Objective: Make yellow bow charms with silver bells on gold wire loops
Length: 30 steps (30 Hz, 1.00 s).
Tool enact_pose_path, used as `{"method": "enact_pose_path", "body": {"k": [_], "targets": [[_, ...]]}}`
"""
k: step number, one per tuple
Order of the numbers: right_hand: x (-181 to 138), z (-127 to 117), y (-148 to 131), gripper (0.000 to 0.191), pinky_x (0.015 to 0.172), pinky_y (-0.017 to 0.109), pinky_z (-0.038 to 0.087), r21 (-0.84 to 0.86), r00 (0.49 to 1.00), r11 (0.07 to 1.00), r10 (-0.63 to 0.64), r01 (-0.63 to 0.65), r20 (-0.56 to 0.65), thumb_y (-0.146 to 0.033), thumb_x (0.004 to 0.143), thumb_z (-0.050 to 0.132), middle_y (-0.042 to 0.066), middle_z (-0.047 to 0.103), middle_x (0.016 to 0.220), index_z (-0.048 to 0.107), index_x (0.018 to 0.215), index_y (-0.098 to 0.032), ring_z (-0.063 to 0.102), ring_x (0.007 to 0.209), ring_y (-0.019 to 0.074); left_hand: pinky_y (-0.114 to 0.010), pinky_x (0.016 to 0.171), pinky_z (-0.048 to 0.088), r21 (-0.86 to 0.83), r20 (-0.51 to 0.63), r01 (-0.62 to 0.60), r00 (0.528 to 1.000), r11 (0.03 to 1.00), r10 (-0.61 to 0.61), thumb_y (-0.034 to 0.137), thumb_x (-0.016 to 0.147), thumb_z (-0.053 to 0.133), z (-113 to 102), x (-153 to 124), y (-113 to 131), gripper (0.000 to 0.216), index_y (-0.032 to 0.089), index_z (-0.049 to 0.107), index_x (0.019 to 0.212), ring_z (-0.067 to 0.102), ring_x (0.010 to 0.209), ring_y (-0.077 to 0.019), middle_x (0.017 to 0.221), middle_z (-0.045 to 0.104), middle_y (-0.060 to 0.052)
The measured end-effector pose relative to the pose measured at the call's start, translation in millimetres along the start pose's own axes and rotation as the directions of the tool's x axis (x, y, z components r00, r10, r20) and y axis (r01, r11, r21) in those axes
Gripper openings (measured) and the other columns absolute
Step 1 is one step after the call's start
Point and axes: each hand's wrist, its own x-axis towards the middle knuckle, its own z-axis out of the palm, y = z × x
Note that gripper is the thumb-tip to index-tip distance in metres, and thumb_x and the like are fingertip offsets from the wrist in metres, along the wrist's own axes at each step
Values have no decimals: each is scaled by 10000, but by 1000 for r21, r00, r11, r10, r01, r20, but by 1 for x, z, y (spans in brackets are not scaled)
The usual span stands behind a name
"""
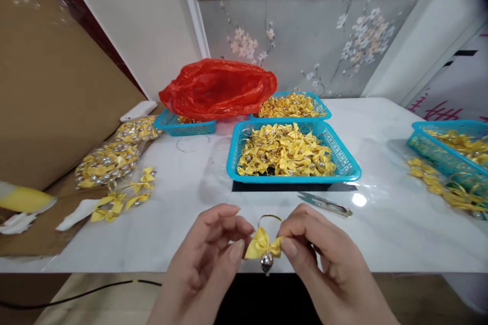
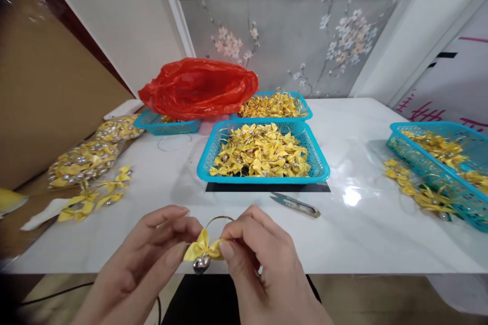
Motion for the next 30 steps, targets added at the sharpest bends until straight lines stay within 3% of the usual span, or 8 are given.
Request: {"method": "enact_pose_path", "body": {"k": [3,5,10,17,22,26,30], "targets": [[-1,0,-3,190,540,242,372,-58,997,995,-78,76,-26,-175,960,463,-2,503,748,577,811,-203,473,614,113,-240,740,577,-248,166,118,983,962,-78,436,854,665,-1,4,7,357,415,564,1195,676,828,-171,938,697,10],[-2,1,-4,180,537,231,371,-81,994,991,-105,102,-34,-137,954,463,-6,498,761,567,825,-206,464,614,103,-203,710,561,-290,182,148,979,946,-97,363,806,743,2,5,10,373,424,604,1146,660,796,-146,896,692,34],[-1,0,0,171,556,251,403,-86,993,990,-112,114,35,-144,955,449,9,512,769,562,842,-206,508,640,123,-158,661,542,-260,104,114,991,959,-89,191,757,781,8,5,8,323,375,699,1010,651,733,-123,811,695,54],[4,-5,5,159,585,248,401,-79,986,987,-133,141,100,-87,936,435,5,490,786,540,872,-187,502,679,121,-161,686,519,-158,129,118,987,980,-98,189,799,732,7,7,8,150,295,751,904,624,770,-132,845,705,22],[5,-5,3,158,576,250,391,-90,987,989,-102,113,124,-92,934,432,3,490,791,543,863,-180,497,665,115,-163,725,522,-140,163,127,981,982,-104,156,770,752,6,9,14,233,306,736,948,635,807,-131,904,701,27],[5,-6,2,159,580,251,399,-111,985,984,-125,138,118,-71,914,439,5,501,798,549,869,-177,509,673,116,-152,683,517,-95,109,120,988,988,-109,128,746,766,8,11,15,241,302,742,911,629,758,-122,861,704,37],[7,-8,1,158,570,236,401,-101,989,988,-105,115,104,-99,926,467,-5,515,778,580,857,-185,509,659,104,-154,648,508,-136,127,172,980,976,-155,134,738,775,8,13,16,151,259,764,823,613,717,-120,776,697,26]]}}
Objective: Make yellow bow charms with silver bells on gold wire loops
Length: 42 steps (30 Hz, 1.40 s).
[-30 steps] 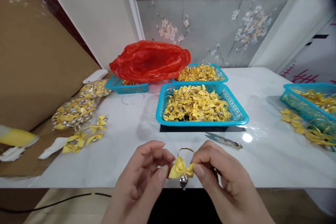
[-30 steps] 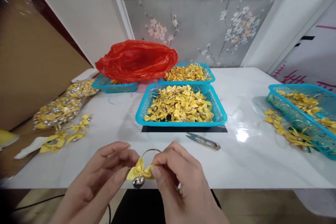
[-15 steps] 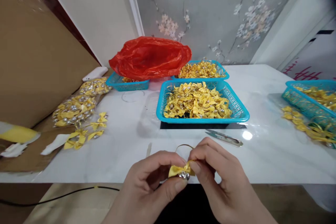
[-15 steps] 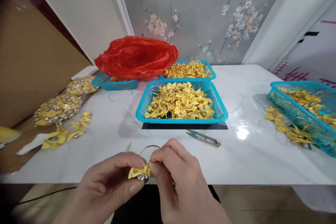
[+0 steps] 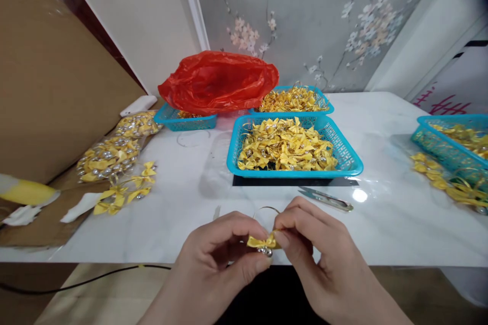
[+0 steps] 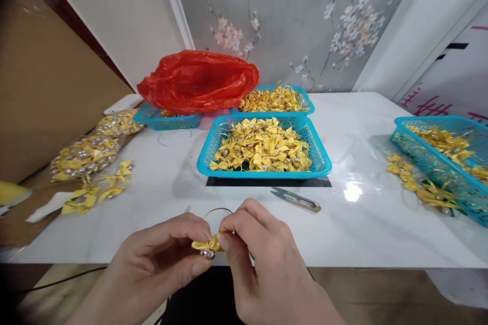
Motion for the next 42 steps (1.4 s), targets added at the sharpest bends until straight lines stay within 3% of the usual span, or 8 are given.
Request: {"method": "enact_pose_path", "body": {"k": [6,12,15,18,21,25,35,42], "targets": [[-8,-2,13,215,501,175,417,241,968,963,168,-121,-185,-224,1008,438,-15,577,812,634,1074,-283,503,585,71,-118,611,499,-357,52,156,988,921,-147,181,657,868,-5,2,-5,191,222,778,820,607,660,-80,745,718,23],[-24,16,20,160,509,164,463,485,938,856,298,-181,-177,-237,1008,452,-31,670,772,560,1112,-292,565,506,56,-143,583,578,-703,111,342,919,624,-378,197,524,940,-2,1,-17,303,167,799,791,679,590,-91,712,745,-21],[-23,21,17,173,565,175,496,358,981,929,147,-94,-125,-178,987,463,-26,654,682,620,943,-235,623,581,84,-145,575,597,-813,86,360,851,457,-517,68,474,941,3,1,-20,343,108,795,782,721,607,-130,718,762,-83],[-15,21,13,171,636,197,533,133,978,985,-80,106,-190,-84,915,546,24,637,822,664,952,-201,649,717,112,-139,544,600,-899,94,314,821,307,-563,-24,817,666,9,3,-19,115,36,763,803,730,577,-132,728,754,-151],[-8,22,10,211,614,187,527,-9,944,984,-173,177,-281,-21,874,576,41,576,834,702,981,-152,628,725,111,-129,495,591,-954,80,249,747,167,-660,37,1002,237,12,4,-14,476,0,701,907,715,501,-115,717,735,-192],[-5,28,6,212,540,195,494,-59,932,982,-190,180,-309,17,861,547,34,520,756,709,948,-89,556,635,100,-107,455,572,-991,69,132,668,26,-741,209,1046,147,12,4,-9,495,11,569,1213,712,474,-117,693,717,-158],[3,26,0,194,562,265,509,-103,946,989,-134,108,-295,-62,913,511,67,559,732,704,905,-80,562,632,140,-112,552,599,-989,146,98,645,-108,-750,248,1050,144,18,7,-5,501,51,571,1221,739,559,-118,758,725,-151],[2,23,1,230,579,277,505,-120,954,988,-131,101,-269,-13,888,493,83,564,753,710,948,-59,553,666,155,-111,580,603,-988,150,80,674,-131,-723,202,1048,138,20,4,-3,483,30,491,1329,748,589,-125,699,707,-114]]}}
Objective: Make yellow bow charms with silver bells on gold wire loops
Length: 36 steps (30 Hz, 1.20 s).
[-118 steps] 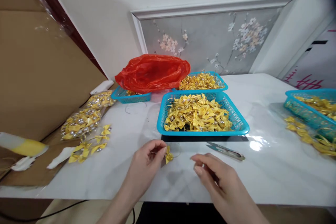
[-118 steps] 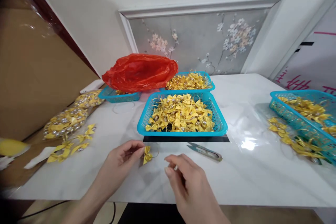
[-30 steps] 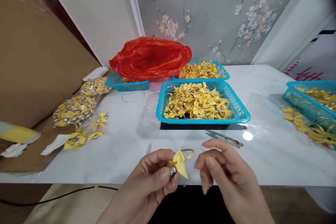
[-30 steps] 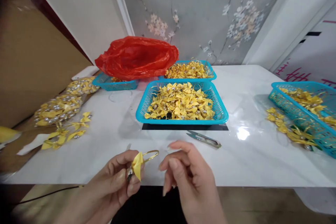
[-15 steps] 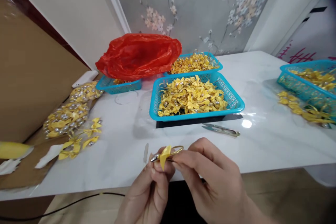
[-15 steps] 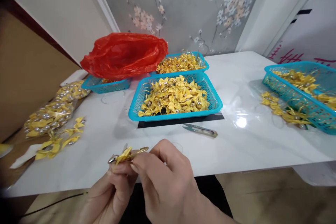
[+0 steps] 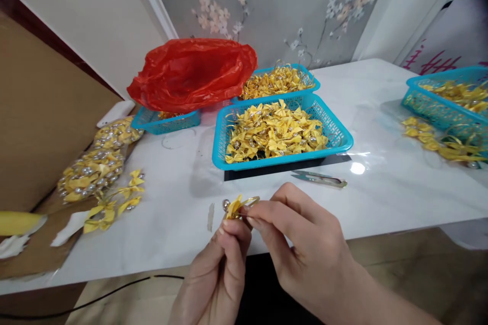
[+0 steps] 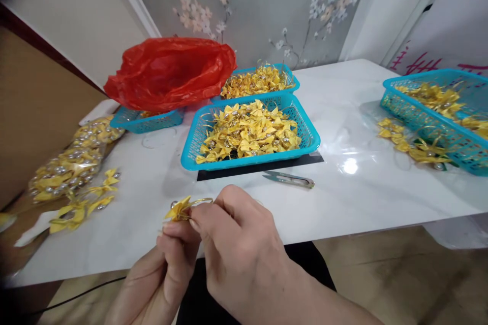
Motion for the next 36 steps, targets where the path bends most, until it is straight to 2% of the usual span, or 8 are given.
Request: {"method": "enact_pose_path", "body": {"k": [6,18,21,24,27,30,33,36], "targets": [[0,0,-1,216,583,275,496,-11,1000,1000,18,-18,19,-48,907,500,74,561,754,708,957,-78,548,659,151,-104,579,601,-22,15,16,1000,1000,-16,178,1046,136,-1,-1,0,471,26,443,1370,743,581,-115,755,725,-131],[2,0,-3,193,584,274,485,-50,1000,999,20,-19,11,-63,898,511,61,559,745,696,900,-116,545,654,154,-91,598,595,4,5,14,1000,1000,-14,164,1043,134,0,-2,0,472,48,483,1339,747,582,-106,729,735,-112],[1,0,-2,196,588,287,485,-64,1000,998,17,-16,18,-53,885,509,61,556,746,690,915,-120,539,656,162,-90,589,594,43,-11,-14,1000,999,14,149,1040,137,0,-2,1,475,38,551,1246,749,586,-106,743,738,-124],[0,0,-2,212,575,290,475,-85,1000,996,-2,4,19,-28,863,497,63,542,740,688,902,-113,518,644,163,-89,566,593,152,-13,-73,997,986,76,103,1030,151,0,1,1,509,37,655,1008,744,568,-99,747,738,-140],[1,-3,-3,225,562,280,458,-118,999,992,-37,41,39,-18,856,481,60,521,732,688,873,-103,499,645,161,-94,557,596,360,71,-189,982,914,175,-18,984,230,-3,3,0,510,58,708,824,733,570,-84,718,736,-112],[4,-10,-4,247,543,262,434,-169,994,982,-68,83,88,-15,866,459,49,501,707,689,838,-100,479,631,153,-102,582,598,551,196,-343,939,761,282,-90,895,456,-11,3,3,377,98,755,764,722,601,-78,709,749,-70],[5,-17,-4,260,515,244,409,-217,988,970,-80,108,132,-9,871,455,45,506,702,691,828,-109,468,615,142,-98,596,591,661,309,-420,907,622,285,19,744,765,-16,2,7,119,136,779,731,688,596,-75,683,754,-35],[5,-21,-1,262,511,239,409,-237,985,965,-72,109,159,6,859,467,47,526,721,696,854,-120,477,628,141,-93,603,580,736,369,-435,900,519,231,135,646,872,-15,1,9,131,139,796,754,651,603,-73,662,740,-16]]}}
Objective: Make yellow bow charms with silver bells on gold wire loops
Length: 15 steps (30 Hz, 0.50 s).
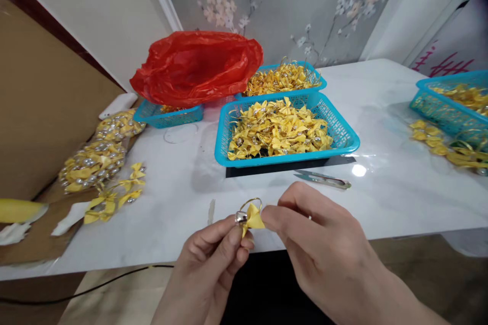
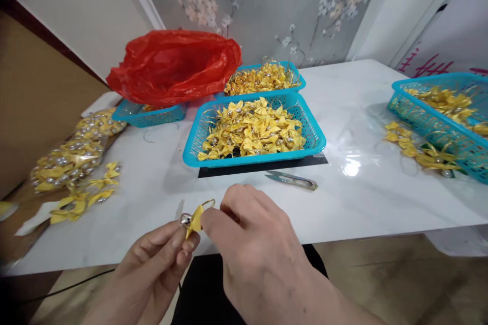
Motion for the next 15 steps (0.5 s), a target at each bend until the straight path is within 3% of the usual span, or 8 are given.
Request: {"method": "enact_pose_path", "body": {"k": [15], "targets": [[-8,-7,9,311,519,215,440,98,996,994,48,-54,69,22,874,476,35,532,784,687,958,-189,531,637,115,-83,604,546,-70,43,93,995,993,-90,180,674,864,5,-1,-1,106,129,797,739,630,595,-54,662,746,-20]]}}
